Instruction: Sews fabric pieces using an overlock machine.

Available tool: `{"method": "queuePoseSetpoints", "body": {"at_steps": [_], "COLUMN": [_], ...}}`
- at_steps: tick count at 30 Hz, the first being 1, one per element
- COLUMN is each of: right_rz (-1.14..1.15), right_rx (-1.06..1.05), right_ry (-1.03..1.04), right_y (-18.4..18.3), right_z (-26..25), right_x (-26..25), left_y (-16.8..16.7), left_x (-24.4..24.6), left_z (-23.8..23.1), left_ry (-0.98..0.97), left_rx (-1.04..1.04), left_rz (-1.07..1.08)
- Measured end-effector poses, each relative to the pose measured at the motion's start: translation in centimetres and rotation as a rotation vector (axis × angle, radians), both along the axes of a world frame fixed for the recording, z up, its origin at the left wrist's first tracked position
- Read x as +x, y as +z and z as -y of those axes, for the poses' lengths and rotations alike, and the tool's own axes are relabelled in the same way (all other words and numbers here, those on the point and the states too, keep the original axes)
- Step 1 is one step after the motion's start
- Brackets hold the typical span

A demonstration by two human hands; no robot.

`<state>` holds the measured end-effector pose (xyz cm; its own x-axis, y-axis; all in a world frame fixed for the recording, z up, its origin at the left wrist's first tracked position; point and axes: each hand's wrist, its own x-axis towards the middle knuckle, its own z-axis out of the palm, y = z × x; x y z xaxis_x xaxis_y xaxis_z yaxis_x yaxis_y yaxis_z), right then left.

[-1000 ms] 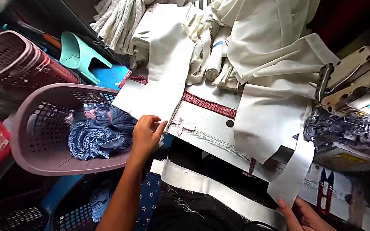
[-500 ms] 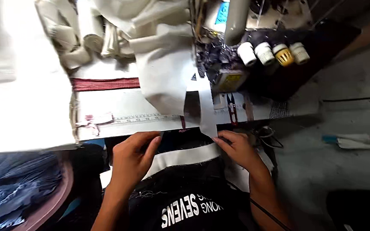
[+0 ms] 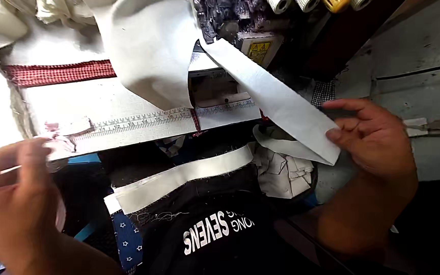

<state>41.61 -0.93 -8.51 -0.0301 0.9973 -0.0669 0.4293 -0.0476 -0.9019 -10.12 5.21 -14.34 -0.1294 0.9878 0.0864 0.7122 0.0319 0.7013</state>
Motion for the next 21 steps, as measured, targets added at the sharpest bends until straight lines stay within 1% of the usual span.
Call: {"method": "queuePoseSetpoints", "body": {"at_steps": [1, 2, 3, 5, 7, 8, 10, 11, 13, 14, 16, 18, 19, 20, 21], "right_rz": [0.055, 0.130, 0.223, 0.379, 0.367, 0.352, 0.348, 0.368, 0.405, 0.418, 0.426, 0.383, 0.353, 0.325, 0.298], "right_rx": [-0.086, -0.167, -0.247, -0.428, -0.638, -0.707, -0.778, -0.777, -0.693, -0.617, -0.372, -0.182, -0.106, -0.049, -0.015], "right_ry": [0.037, 0.083, 0.146, 0.332, 0.443, 0.459, 0.442, 0.410, 0.323, 0.277, 0.232, 0.232, 0.246, 0.270, 0.302], "right_y": [-0.4, -1.0, -1.7, -2.5, -2.6, -3.1, -4.2, -4.7, -5.6, -5.6, -5.9, -5.4, -5.0, -4.7, -4.5], "right_z": [0.4, 0.9, 1.4, 2.1, 2.2, 2.2, 2.1, 2.1, 1.9, 1.8, 1.0, -0.7, -1.6, -2.6, -3.4], "right_x": [0.6, 1.3, 2.0, 3.2, 4.1, 4.5, 5.0, 5.0, 4.3, 3.6, 2.1, -0.1, -1.2, -2.3, -3.2], "left_y": [0.1, -0.4, -1.2, -0.9, -0.9, -1.2, -2.0, -2.4, -3.0, -3.1, -3.0, -2.4, -1.6, -1.0, -1.2], "left_x": [-1.2, -3.1, -5.6, -7.8, -8.8, -9.4, -10.7, -11.3, -12.7, -13.4, -14.2, -14.1, -13.7, -13.3, -14.0], "left_z": [0.0, 0.1, 0.4, 0.6, 0.2, -0.1, -0.6, -1.0, -1.7, -2.0, -2.1, -2.1, -2.0, -1.9, -1.7], "left_ry": [0.126, 0.176, 0.143, 0.027, -0.042, -0.080, -0.171, -0.211, -0.261, -0.293, -0.342, -0.341, -0.342, -0.341, -0.352], "left_rx": [-0.038, -0.056, -0.053, -0.099, -0.126, -0.114, -0.039, 0.007, 0.038, 0.036, 0.035, -0.010, -0.066, -0.101, -0.099], "left_rz": [-0.050, -0.115, -0.189, -0.250, -0.286, -0.310, -0.356, -0.370, -0.379, -0.371, -0.391, -0.416, -0.394, -0.381, -0.414]}}
